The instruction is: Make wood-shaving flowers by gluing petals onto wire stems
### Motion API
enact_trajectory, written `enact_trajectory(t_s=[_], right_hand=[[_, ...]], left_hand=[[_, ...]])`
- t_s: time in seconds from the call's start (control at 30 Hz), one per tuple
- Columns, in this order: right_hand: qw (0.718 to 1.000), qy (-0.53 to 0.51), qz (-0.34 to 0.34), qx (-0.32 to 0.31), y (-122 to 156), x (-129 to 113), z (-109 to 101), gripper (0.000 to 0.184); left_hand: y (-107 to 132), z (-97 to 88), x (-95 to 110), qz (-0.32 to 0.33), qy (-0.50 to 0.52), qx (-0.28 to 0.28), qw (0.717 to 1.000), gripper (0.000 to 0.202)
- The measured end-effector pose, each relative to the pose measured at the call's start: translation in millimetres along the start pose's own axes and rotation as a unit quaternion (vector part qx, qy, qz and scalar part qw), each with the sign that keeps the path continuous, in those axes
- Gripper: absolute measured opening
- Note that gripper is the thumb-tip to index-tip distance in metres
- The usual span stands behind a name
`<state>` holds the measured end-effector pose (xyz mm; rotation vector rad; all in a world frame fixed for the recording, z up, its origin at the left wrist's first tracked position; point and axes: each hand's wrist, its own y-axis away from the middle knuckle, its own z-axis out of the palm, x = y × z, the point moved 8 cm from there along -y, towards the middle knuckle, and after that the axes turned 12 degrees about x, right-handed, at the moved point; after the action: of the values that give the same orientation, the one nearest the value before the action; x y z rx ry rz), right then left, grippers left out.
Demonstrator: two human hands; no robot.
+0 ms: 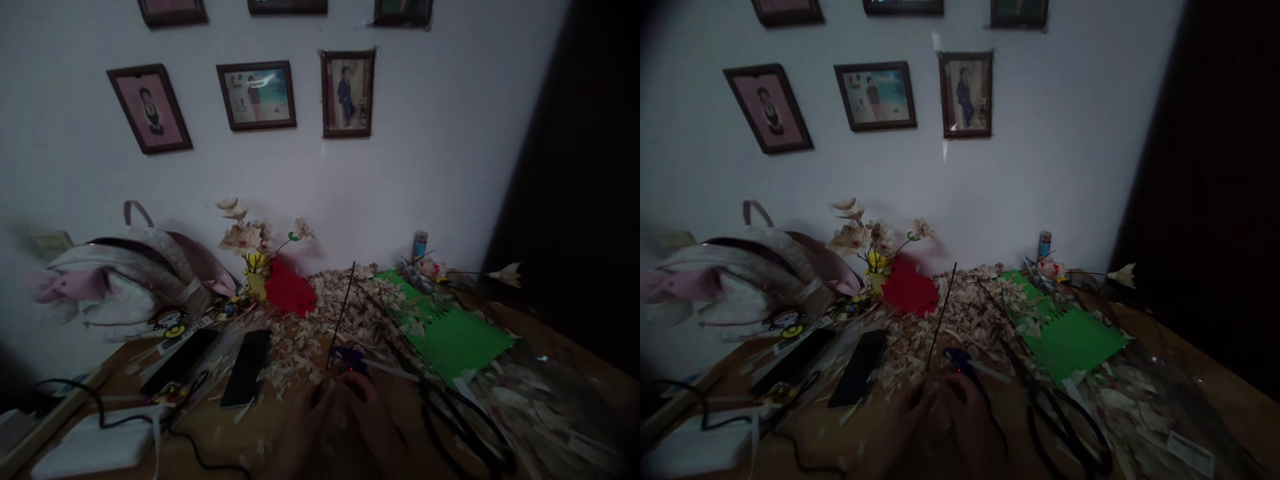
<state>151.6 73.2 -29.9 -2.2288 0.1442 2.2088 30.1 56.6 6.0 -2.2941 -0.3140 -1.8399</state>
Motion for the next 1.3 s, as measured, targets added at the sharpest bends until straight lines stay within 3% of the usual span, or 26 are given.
enact_trajectory(t_s=[0.27, 0.57, 0.87, 1.13, 1.3], right_hand=[[0.989, 0.104, -0.100, 0.006, 9, -22, 2, 0.022], [1.000, 0.015, 0.008, 0.017, 1, -11, -4, 0.027], [1.000, 0.004, 0.019, 0.005, 3, -10, -2, 0.034], [1.000, 0.004, 0.015, -0.016, 3, -12, 0, 0.028], [0.997, -0.035, 0.038, -0.056, 3, -9, 7, 0.031]], left_hand=[[-5, -6.6, 1, 0.000, -0.020, 0.020, 1.000, 0.030], [-11, -0.7, -15, 0.001, 0.009, -0.015, 1.000, 0.019], [-10, -6.1, -2, -0.011, 0.006, 0.001, 1.000, 0.018], [-10, -3.3, -2, -0.004, 0.024, -0.003, 1.000, 0.021], [-7, -2.6, 0, 0.006, 0.038, -0.015, 0.999, 0.021]])
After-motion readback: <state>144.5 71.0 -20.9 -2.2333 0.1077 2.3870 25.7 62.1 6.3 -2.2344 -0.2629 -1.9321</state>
